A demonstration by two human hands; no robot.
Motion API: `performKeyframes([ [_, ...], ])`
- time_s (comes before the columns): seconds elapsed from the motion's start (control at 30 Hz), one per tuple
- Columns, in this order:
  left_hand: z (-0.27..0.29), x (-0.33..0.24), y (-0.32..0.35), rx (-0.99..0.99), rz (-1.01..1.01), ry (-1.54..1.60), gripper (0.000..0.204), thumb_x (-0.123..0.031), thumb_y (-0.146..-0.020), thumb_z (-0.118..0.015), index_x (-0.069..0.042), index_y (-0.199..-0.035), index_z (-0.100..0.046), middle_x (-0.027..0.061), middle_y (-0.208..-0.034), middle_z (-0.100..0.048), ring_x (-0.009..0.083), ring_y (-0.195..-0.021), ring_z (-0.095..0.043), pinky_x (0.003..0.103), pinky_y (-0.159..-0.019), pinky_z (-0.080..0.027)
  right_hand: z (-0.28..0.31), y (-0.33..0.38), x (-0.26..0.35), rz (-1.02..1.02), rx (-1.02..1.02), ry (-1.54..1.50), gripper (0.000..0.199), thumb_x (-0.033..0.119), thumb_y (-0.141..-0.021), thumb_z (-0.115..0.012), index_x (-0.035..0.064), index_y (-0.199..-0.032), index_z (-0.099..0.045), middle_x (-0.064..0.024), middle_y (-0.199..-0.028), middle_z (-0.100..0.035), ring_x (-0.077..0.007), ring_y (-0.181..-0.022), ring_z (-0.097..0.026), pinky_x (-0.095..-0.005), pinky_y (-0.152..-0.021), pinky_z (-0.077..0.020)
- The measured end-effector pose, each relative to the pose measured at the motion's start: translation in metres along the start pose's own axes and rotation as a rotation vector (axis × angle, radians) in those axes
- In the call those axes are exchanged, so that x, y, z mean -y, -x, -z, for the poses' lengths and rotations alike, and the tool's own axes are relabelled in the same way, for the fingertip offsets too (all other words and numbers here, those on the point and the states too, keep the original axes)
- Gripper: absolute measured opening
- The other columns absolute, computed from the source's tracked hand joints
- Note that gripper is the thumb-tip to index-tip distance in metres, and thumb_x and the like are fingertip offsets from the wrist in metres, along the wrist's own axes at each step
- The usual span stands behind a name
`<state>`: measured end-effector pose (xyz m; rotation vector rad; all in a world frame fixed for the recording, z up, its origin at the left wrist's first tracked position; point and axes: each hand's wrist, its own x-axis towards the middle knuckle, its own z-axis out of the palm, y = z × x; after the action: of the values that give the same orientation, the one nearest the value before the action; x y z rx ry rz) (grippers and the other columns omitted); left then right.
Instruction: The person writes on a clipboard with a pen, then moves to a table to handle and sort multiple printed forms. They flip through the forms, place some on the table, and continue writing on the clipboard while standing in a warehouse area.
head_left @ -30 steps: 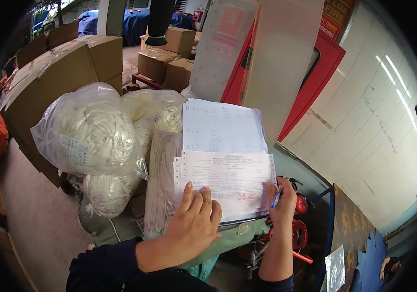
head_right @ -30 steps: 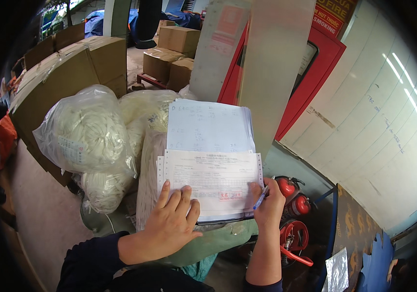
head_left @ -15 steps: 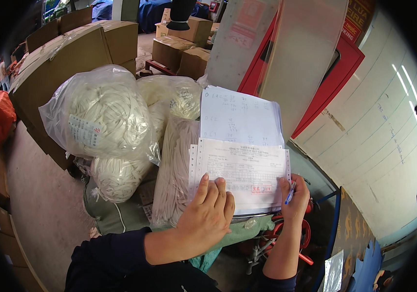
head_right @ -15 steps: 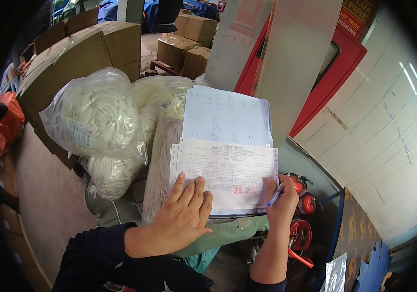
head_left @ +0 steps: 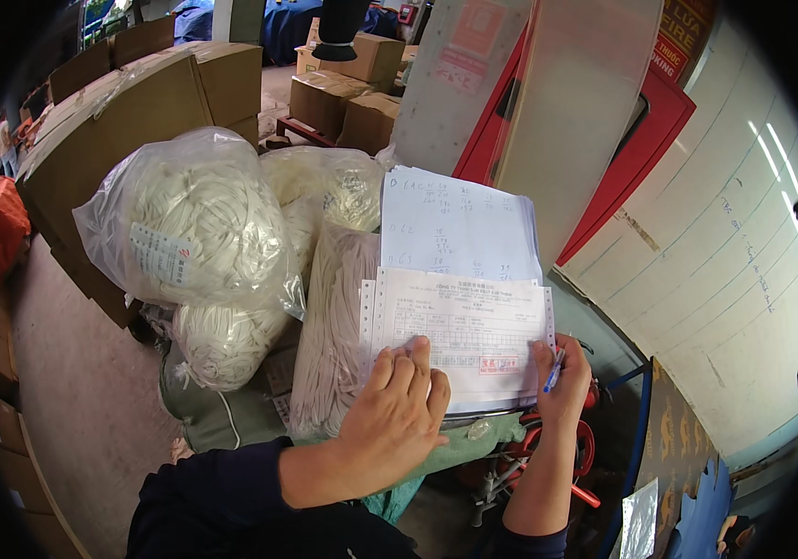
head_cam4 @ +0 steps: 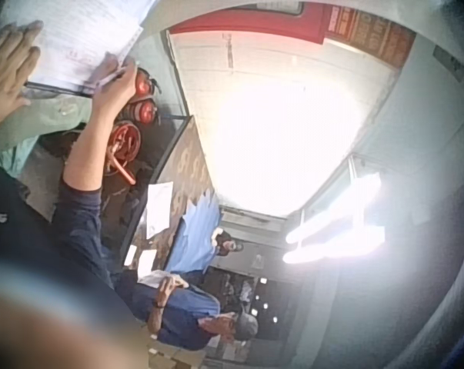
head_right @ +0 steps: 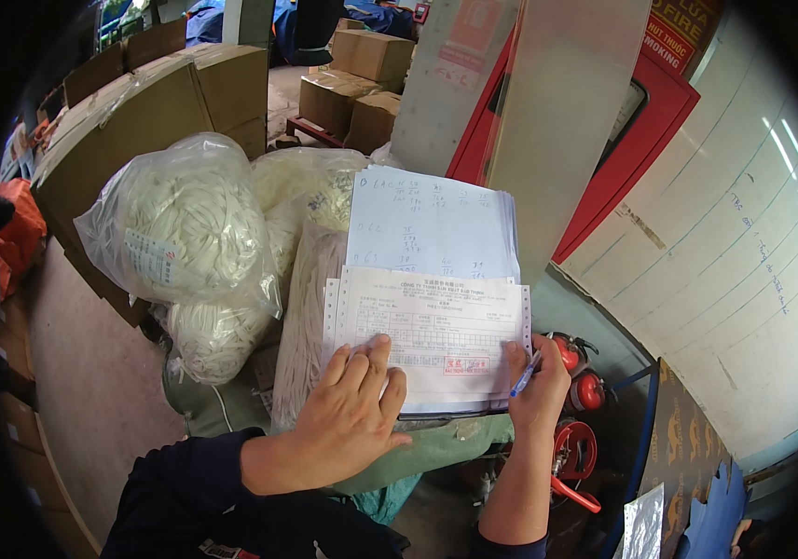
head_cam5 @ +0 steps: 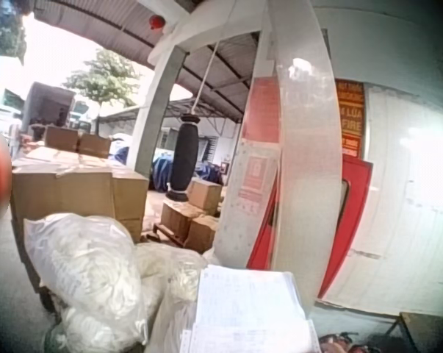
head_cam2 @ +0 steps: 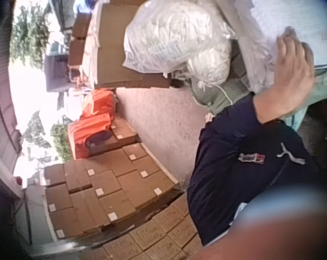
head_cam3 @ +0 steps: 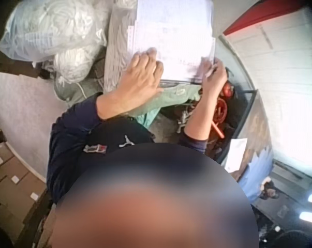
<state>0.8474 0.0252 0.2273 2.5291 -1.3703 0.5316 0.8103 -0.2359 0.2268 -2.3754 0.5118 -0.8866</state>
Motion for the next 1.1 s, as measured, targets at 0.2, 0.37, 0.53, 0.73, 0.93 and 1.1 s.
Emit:
performKeyframes([
  [0.2, 0.001, 0.001, -0.005, -0.015, -0.006, -0.028, 0.073, -0.052, -0.070, -0.078, 0.004, -0.113, -0.058, 0.0354, -0.130, -0.053, 0.0374, -0.112, -0.053, 0.050, -0.106, -0.036, 0.002, 0.001, 0.002, -0.049, 0.017, -0.004, 0.028, 0.020, -0.091, -0.073, -0.0034, -0.105, -0.066, -0.0116, -0.079, -0.070, -0.0116, -0.070, -0.060, -0.0276, -0.066, -0.0499],
  [0.37, 0.001, 0.003, -0.002, -0.057, 0.031, 0.094, 0.072, -0.050, -0.071, -0.078, 0.003, -0.114, -0.057, 0.0314, -0.131, -0.054, 0.0361, -0.114, -0.053, 0.055, -0.109, -0.032, 0.001, 0.000, 0.003, -0.035, 0.008, 0.022, 0.028, 0.019, -0.090, -0.074, -0.0035, -0.105, -0.066, -0.0118, -0.078, -0.069, -0.0121, -0.069, -0.061, -0.0279, -0.065, -0.0500],
  [0.53, -0.006, 0.008, 0.004, -0.133, 0.116, 0.226, 0.082, -0.046, -0.073, -0.079, 0.005, -0.129, -0.048, 0.0231, -0.131, -0.057, 0.0341, -0.123, -0.051, 0.064, -0.113, -0.021, 0.000, 0.001, 0.001, 0.002, -0.005, -0.012, 0.027, 0.018, -0.090, -0.073, -0.0035, -0.105, -0.066, -0.0120, -0.079, -0.069, -0.0121, -0.070, -0.061, -0.0285, -0.066, -0.0502],
  [0.73, -0.013, 0.011, 0.011, -0.155, 0.123, 0.274, 0.102, -0.044, -0.073, -0.081, 0.010, -0.145, -0.033, 0.0212, -0.132, -0.057, 0.0350, -0.127, -0.049, 0.065, -0.115, -0.014, 0.000, 0.001, 0.000, -0.046, 0.015, -0.001, 0.027, 0.018, -0.091, -0.073, -0.0036, -0.105, -0.066, -0.0121, -0.080, -0.069, -0.0122, -0.071, -0.061, -0.0285, -0.066, -0.0500],
  [0.93, -0.018, 0.010, 0.015, -0.151, 0.135, 0.287, 0.105, -0.042, -0.074, -0.081, 0.011, -0.147, -0.028, 0.0203, -0.137, -0.054, 0.0355, -0.128, -0.048, 0.063, -0.116, -0.012, -0.001, 0.001, 0.002, -0.040, -0.008, -0.006, 0.027, 0.018, -0.091, -0.073, -0.0040, -0.105, -0.066, -0.0113, -0.078, -0.068, -0.0116, -0.069, -0.059, -0.0283, -0.065, -0.0495],
  [1.1, -0.021, 0.015, 0.017, -0.208, 0.149, 0.374, 0.106, -0.042, -0.078, -0.078, 0.011, -0.149, -0.021, 0.0177, -0.144, -0.050, 0.0368, -0.129, -0.047, 0.062, -0.117, -0.011, -0.003, 0.003, 0.000, 0.047, -0.035, 0.002, 0.026, 0.021, -0.093, -0.072, -0.0029, -0.100, -0.065, -0.0063, -0.072, -0.063, -0.0098, -0.063, -0.051, -0.0274, -0.060, -0.0438],
])
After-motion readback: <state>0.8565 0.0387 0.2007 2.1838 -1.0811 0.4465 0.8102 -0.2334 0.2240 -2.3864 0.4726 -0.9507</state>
